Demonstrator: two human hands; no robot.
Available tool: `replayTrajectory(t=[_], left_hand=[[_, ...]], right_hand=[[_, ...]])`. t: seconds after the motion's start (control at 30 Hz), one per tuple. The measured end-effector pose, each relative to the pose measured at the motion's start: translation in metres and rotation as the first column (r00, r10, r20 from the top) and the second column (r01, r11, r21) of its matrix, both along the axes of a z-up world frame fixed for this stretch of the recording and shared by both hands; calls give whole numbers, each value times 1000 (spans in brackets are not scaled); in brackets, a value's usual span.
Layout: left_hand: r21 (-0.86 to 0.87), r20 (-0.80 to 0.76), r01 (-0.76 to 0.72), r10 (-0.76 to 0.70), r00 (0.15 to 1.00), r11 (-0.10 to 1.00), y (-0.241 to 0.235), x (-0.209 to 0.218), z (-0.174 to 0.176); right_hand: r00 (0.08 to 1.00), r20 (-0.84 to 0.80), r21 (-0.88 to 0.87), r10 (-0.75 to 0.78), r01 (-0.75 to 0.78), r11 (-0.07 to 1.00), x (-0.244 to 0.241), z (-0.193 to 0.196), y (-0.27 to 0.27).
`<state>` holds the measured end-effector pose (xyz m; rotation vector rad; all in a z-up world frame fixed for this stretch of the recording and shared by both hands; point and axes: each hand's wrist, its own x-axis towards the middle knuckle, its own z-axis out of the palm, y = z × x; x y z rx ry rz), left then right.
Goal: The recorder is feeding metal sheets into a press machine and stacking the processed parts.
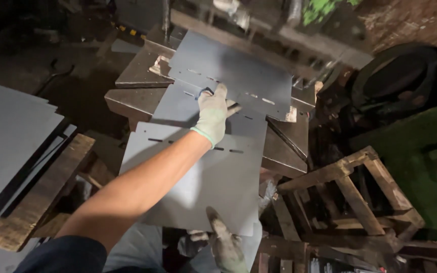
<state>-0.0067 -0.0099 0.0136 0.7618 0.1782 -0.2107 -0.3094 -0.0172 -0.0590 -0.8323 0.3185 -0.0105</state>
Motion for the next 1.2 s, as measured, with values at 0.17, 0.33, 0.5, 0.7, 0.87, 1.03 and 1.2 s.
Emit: replayTrajectory(t=[0.17, 0.33, 0.5, 0.7, 0.87, 1.03, 1.2], left_hand=[[140, 42, 106, -113, 993, 985, 41, -10, 12], [977, -25, 190, -830, 557, 98, 154, -30, 68], [780, -41, 431, -650, 759, 454, 228, -56, 94], [399, 85, 145, -194, 977, 905, 249, -97, 96], [171, 161, 61, -89, 983, 983, 203, -90, 75], [25, -13, -4, 4, 1000, 1000, 88, -31, 29], [-33, -101, -1, -3, 995, 999, 12, -18, 27]], right_hand=[[959, 285, -316, -17, 111, 942, -4, 23, -16], [980, 127, -264, 156, -118, 957, 22, -3, -88], [862, 427, -160, 271, -223, 962, 130, 77, -88], [995, 95, -287, 26, 2, 958, 244, 51, -114], [994, 69, -243, -84, 98, 965, 153, 34, -61], [990, 137, -155, -39, 60, 986, 99, -25, -35], [995, -30, -54, -98, 96, 994, 101, -31, -30]])
